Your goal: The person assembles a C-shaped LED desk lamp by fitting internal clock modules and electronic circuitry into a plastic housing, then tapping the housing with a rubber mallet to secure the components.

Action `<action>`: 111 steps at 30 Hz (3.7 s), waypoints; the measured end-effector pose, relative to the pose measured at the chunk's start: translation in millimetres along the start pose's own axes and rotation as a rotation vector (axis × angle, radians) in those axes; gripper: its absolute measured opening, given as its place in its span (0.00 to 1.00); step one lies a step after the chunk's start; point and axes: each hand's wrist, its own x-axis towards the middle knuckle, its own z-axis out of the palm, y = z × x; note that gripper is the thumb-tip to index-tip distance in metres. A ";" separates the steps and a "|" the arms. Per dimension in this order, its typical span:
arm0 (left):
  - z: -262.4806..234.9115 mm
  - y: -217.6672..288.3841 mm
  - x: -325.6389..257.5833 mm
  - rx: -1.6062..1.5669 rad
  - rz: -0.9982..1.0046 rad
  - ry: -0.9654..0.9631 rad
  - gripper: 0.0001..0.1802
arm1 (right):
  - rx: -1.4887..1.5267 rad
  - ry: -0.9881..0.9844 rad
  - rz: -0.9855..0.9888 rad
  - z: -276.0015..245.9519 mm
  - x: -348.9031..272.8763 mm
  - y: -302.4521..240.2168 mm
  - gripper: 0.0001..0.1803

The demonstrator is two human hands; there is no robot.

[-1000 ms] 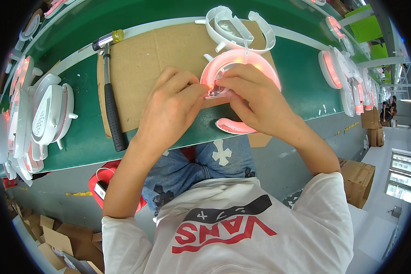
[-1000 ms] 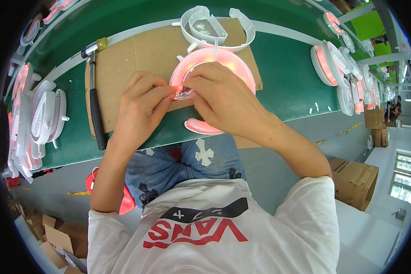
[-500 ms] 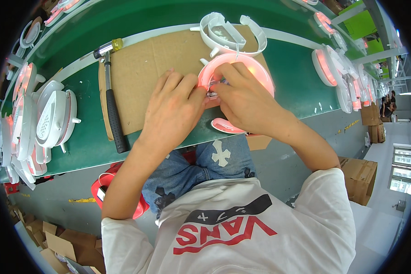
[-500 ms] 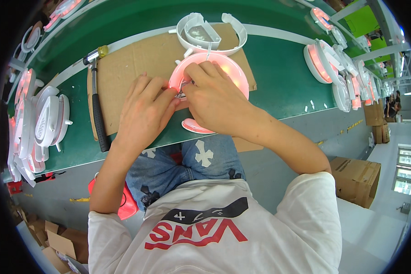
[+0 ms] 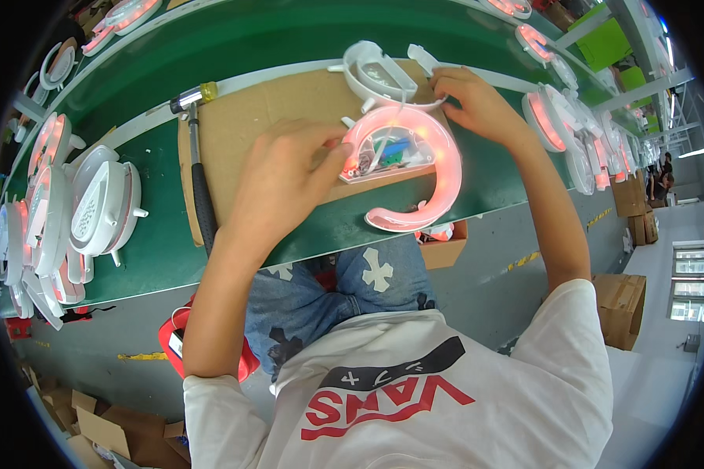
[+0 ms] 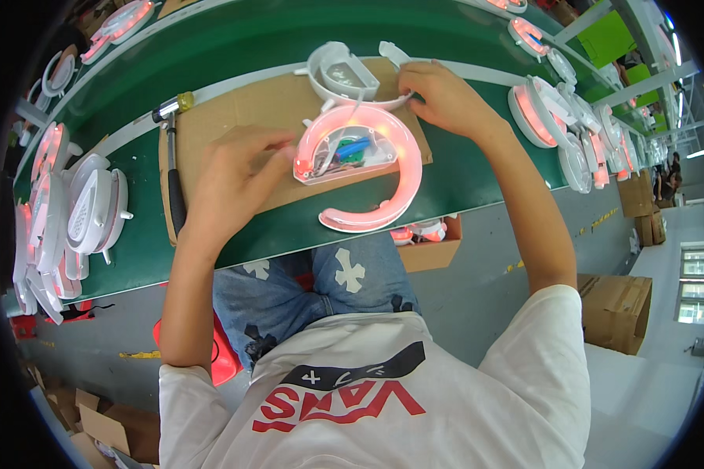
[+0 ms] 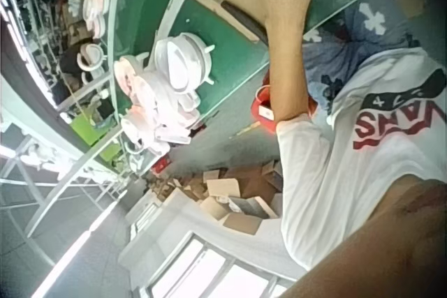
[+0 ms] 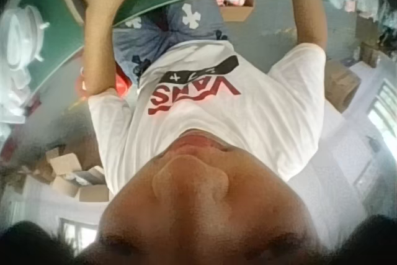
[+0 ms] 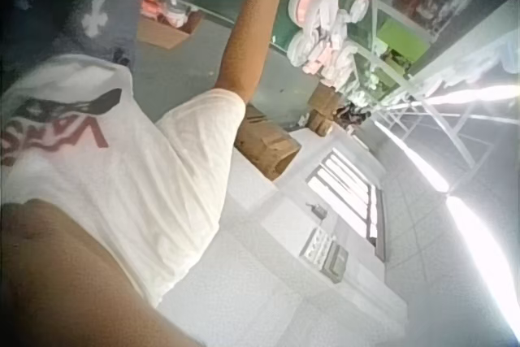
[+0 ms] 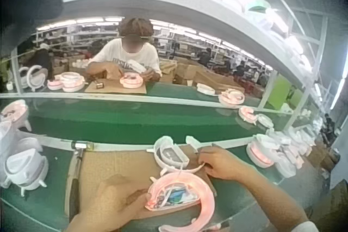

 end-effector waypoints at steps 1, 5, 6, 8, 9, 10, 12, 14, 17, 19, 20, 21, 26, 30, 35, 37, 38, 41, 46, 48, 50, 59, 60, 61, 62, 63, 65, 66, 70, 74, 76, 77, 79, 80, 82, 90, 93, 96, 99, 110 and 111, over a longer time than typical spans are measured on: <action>3.4 1.8 6.9 -0.022 -0.001 -0.024 0.15 | 0.001 0.001 -0.007 -3.2 3.6 -5.4 0.12; 8.0 7.9 26.3 0.030 -0.010 -0.078 0.16 | -0.365 0.007 -0.181 -44.8 21.0 -28.8 0.09; 8.3 5.2 28.7 0.060 -0.008 -0.054 0.17 | -0.478 -0.026 -0.292 -58.6 28.7 -34.2 0.11; 11.2 3.1 32.6 0.085 0.007 -0.037 0.18 | -0.578 0.032 -0.422 -87.5 42.8 -54.9 0.09; 11.2 1.4 30.1 0.048 -0.017 -0.015 0.19 | -0.670 -0.255 -0.235 -105.7 57.2 -87.4 0.12; 11.7 0.1 27.8 0.007 -0.039 0.007 0.20 | -0.751 -0.544 -0.039 -121.1 70.3 -113.5 0.17; 11.2 1.0 24.8 -0.038 -0.055 0.010 0.22 | -0.698 -0.638 -0.011 -136.9 87.9 -134.2 0.21; 15.6 3.2 23.5 -0.097 -0.055 0.004 0.23 | -0.482 -0.766 -0.081 -145.1 98.8 -143.8 0.21; 21.6 9.6 11.0 -0.051 0.051 0.002 0.25 | -0.289 -0.944 -0.069 -148.0 127.8 -129.7 0.23; 33.4 14.6 1.5 0.063 0.100 -0.102 0.25 | -0.174 -1.037 -0.125 -133.2 149.9 -102.9 0.24; 32.4 15.1 2.9 0.065 0.092 -0.097 0.25 | -0.177 -1.040 -0.134 -124.3 161.7 -89.2 0.24; 30.5 19.5 6.4 0.035 0.003 -0.205 0.23 | -0.078 -1.162 -0.089 -121.7 167.5 -73.3 0.23; 31.6 11.1 7.6 -0.023 -0.165 -0.295 0.18 | 0.243 -1.324 0.249 -136.9 154.5 -34.2 0.20; 37.0 -2.9 -0.5 0.146 -0.173 -0.009 0.16 | 0.825 -1.037 0.362 -119.7 94.8 -22.7 0.28; 30.4 -8.8 1.2 0.173 -0.326 0.137 0.21 | 0.935 -0.175 0.656 -52.1 -0.9 -69.7 0.31; 27.1 -10.0 -7.2 0.143 -0.267 0.160 0.22 | 0.925 -0.084 0.677 -44.6 -18.3 -86.0 0.30; 25.0 -12.6 -10.7 0.112 -0.206 0.181 0.23 | 0.914 0.010 0.699 -41.0 -23.1 -90.7 0.30; 17.6 -18.5 -14.9 0.040 -0.105 0.183 0.23 | 0.891 0.126 0.747 -26.6 -34.6 -98.8 0.24; 17.6 -24.4 -12.0 0.077 0.061 0.159 0.15 | 0.938 0.270 0.755 -4.9 -43.3 -89.6 0.20; 19.1 -26.0 -11.7 0.103 0.096 0.143 0.12 | 0.871 0.277 0.706 -2.0 -35.1 -106.4 0.20; 16.5 -24.2 -8.2 0.092 0.030 0.155 0.08 | 0.901 0.297 0.721 -0.7 -35.5 -107.4 0.21; 21.4 -27.0 2.6 0.055 -0.049 0.162 0.07 | 0.745 0.425 0.678 7.0 -34.4 -123.8 0.20; 20.5 -25.2 0.6 0.056 -0.052 0.160 0.07 | 0.767 0.444 0.683 8.5 -32.5 -125.0 0.20; 17.8 -20.0 0.2 0.040 -0.035 0.133 0.08 | 0.787 0.469 0.691 8.0 -32.2 -124.4 0.20; 16.7 -16.8 -0.5 0.024 -0.019 0.107 0.08 | 0.788 0.471 0.695 6.7 -30.4 -120.3 0.20; 16.8 -17.1 -1.7 0.024 -0.018 0.103 0.08 | 0.822 0.454 0.670 4.6 -26.2 -113.5 0.20; 15.3 -19.1 -6.7 0.048 0.050 0.089 0.08 | 0.854 0.453 0.629 -1.5 -15.5 -113.0 0.19; 15.1 -18.2 -7.0 0.048 0.049 0.083 0.08 | 0.858 0.453 0.634 -4.6 -10.0 -112.8 0.19; 20.3 -26.4 -3.9 0.013 0.000 0.170 0.07 | 0.893 0.359 0.501 -13.6 5.5 -113.2 0.20; 22.6 -30.5 -1.0 -0.008 -0.043 0.174 0.07 | 0.848 0.436 0.522 -7.8 -2.2 -103.4 0.19; 22.8 -28.7 0.4 -0.001 -0.010 0.165 0.08 | 0.783 0.471 0.577 -1.5 -17.3 -100.9 0.18; 22.6 -27.5 0.2 0.009 0.023 0.157 0.08 | 0.684 0.474 0.579 4.4 -26.5 -98.9 0.19; 25.7 -30.2 -4.8 0.084 0.058 0.171 0.09 | 0.582 0.476 0.584 9.4 -39.7 -104.5 0.20; 27.6 -31.1 -7.0 0.160 0.093 0.185 0.10 | 0.574 0.475 0.659 10.4 -46.4 -110.3 0.21; 28.9 -29.2 -10.2 0.147 0.099 0.136 0.12 | 0.565 0.475 0.734 16.2 -55.2 -111.2 0.21; 26.3 -38.8 -10.9 -0.033 0.023 0.015 0.17 | 0.457 0.497 0.652 22.8 -57.4 -119.3 0.22; 19.7 -35.1 -14.5 -0.202 -0.108 -0.063 0.17 | 0.491 0.510 0.661 15.8 -58.5 -124.2 0.21; 20.0 -39.3 -12.4 -0.393 -0.113 -0.033 0.17 | 0.560 0.510 0.632 18.1 -54.6 -122.4 0.21; 19.8 -36.1 -8.9 -0.569 -0.247 -0.047 0.18 | 0.423 0.524 0.599 19.0 -49.5 -132.0 0.21; 34.3 -18.4 8.1 -0.241 -0.200 0.020 0.31 | 0.294 0.424 0.548 21.8 -51.1 -122.0 0.13; 38.2 -20.4 6.2 -0.241 -0.198 0.020 0.31 | 0.228 0.406 0.553 23.9 -50.6 -121.3 0.12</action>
